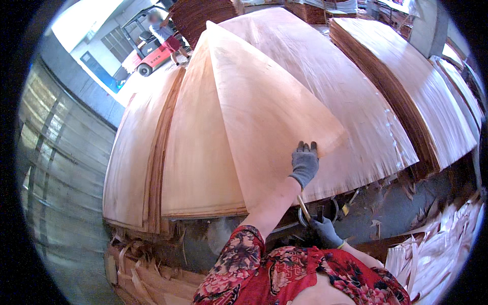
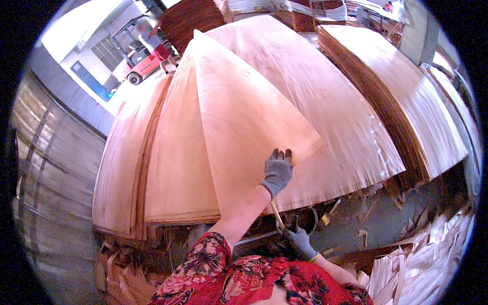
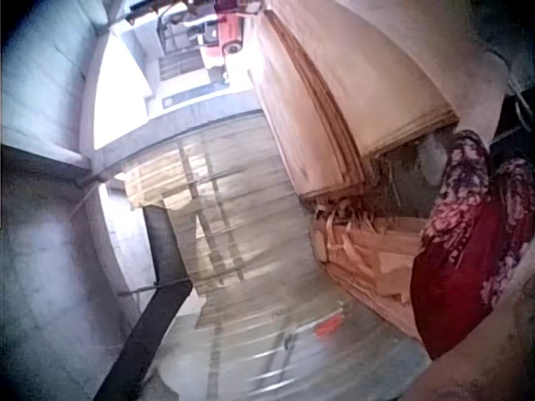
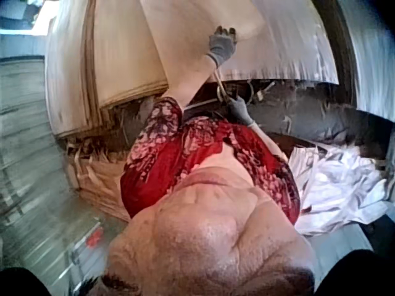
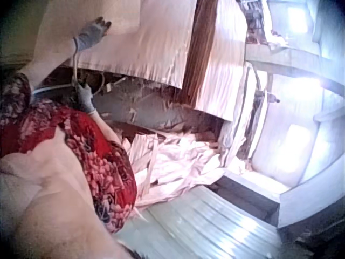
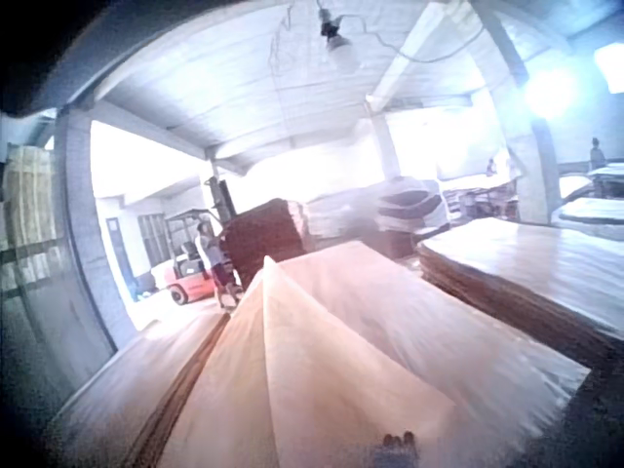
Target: The person peels thin strips of wood veneer from the edges of large plywood sheets using a utility knife. They lift and flip the sheets to access different sides, then stack the processed sheets.
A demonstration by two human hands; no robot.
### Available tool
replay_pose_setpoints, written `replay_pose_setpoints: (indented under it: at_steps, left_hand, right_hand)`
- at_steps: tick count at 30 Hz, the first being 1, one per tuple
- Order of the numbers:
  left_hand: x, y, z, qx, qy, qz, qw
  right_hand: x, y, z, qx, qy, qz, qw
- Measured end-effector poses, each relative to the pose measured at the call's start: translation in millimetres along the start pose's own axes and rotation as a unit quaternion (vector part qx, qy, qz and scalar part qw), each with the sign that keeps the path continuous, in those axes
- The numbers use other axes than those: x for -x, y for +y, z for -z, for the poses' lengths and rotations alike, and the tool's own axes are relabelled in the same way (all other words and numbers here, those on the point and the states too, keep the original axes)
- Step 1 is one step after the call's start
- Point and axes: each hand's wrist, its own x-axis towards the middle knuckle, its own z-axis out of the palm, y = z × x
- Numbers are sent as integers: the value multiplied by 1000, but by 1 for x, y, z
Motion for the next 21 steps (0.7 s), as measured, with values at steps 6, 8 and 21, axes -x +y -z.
replay_pose_setpoints:
  at_steps: [6, 8, 21]
  left_hand:
    - [17, 14, -4, 115, -51, -78, 989]
    - [28, 10, 4, 170, -103, -72, 977]
    - [120, -172, 82, 598, 191, 181, 757]
  right_hand:
    - [31, -42, -38, -36, 38, -11, 999]
    - [27, -29, -45, 60, 88, 56, 993]
    - [-52, -73, -66, 179, 207, 360, 892]
